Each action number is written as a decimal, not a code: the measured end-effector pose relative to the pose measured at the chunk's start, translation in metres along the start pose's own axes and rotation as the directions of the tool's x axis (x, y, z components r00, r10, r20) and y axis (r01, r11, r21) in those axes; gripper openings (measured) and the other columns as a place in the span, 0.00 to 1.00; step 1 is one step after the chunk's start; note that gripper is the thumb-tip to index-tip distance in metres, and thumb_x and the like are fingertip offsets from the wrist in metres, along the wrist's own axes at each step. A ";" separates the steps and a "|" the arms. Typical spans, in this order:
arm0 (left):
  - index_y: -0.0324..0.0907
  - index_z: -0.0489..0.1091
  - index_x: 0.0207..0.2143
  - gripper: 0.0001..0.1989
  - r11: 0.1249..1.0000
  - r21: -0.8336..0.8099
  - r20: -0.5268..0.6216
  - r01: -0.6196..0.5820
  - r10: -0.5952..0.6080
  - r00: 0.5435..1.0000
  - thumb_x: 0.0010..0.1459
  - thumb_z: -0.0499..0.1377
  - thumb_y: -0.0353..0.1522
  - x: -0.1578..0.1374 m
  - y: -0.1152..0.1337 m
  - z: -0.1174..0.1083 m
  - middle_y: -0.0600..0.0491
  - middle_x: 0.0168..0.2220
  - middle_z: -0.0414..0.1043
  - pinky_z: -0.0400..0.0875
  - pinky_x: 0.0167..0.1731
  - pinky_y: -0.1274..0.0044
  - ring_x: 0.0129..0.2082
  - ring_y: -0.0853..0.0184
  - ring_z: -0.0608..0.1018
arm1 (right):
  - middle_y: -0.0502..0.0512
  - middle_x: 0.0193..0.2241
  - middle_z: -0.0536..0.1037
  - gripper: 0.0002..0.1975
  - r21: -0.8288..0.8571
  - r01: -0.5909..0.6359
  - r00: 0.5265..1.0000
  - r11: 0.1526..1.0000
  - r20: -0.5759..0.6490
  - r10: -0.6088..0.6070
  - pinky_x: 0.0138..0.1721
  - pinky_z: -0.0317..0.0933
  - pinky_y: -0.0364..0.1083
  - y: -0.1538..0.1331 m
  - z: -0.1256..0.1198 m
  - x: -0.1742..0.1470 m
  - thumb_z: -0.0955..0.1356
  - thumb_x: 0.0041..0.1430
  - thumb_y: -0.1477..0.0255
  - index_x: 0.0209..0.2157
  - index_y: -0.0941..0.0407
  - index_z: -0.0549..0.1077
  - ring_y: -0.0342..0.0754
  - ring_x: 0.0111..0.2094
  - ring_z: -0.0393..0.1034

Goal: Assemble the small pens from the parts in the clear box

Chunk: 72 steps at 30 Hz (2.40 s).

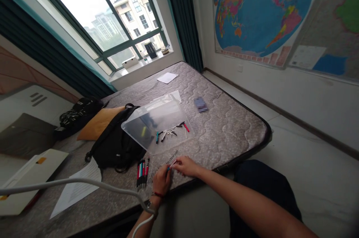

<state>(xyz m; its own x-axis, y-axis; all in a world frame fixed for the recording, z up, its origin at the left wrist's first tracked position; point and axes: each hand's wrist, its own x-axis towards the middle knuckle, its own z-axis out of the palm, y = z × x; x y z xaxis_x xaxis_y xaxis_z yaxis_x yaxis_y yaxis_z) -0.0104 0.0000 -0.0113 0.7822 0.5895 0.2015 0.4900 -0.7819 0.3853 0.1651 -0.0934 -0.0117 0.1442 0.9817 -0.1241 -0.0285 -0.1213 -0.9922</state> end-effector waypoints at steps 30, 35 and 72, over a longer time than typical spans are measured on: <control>0.45 0.67 0.32 0.19 0.921 -0.184 -0.200 0.342 -0.376 0.905 0.69 0.43 0.42 0.004 -0.001 -0.007 0.54 0.26 0.71 0.62 0.30 0.77 0.27 0.67 0.74 | 0.50 0.27 0.78 0.18 0.403 -0.011 0.972 0.915 -0.210 0.104 0.26 0.67 0.40 -0.039 -0.048 -0.002 0.76 0.45 0.63 0.34 0.56 0.69 0.45 0.27 0.76; 0.45 0.65 0.30 0.19 0.910 -0.213 -0.207 0.355 -0.397 0.894 0.69 0.43 0.41 0.003 -0.002 -0.008 0.56 0.23 0.68 0.60 0.30 0.77 0.25 0.67 0.72 | 0.52 0.33 0.77 0.18 0.522 0.052 0.820 0.852 -0.509 0.261 0.28 0.67 0.41 -0.032 -0.058 0.003 0.71 0.54 0.61 0.42 0.53 0.66 0.45 0.30 0.75; 0.41 0.73 0.34 0.38 0.315 -0.881 0.158 0.353 -0.507 0.847 0.50 0.44 0.64 0.045 0.035 0.035 0.49 0.27 0.77 0.72 0.29 0.70 0.25 0.60 0.78 | 0.50 0.13 0.69 0.29 0.088 -0.258 0.920 0.962 -0.281 0.273 0.12 0.54 0.39 0.026 0.027 0.035 0.65 0.51 0.42 0.25 0.56 0.70 0.42 0.10 0.61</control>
<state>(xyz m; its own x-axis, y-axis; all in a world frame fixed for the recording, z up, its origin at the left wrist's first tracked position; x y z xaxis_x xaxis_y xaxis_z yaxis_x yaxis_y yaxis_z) 0.0549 -0.0077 -0.0203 0.4748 0.8641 -0.1673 0.0922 0.1402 0.9858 0.1426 -0.0578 -0.0411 0.4030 0.8291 -0.3876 -0.1518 -0.3571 -0.9216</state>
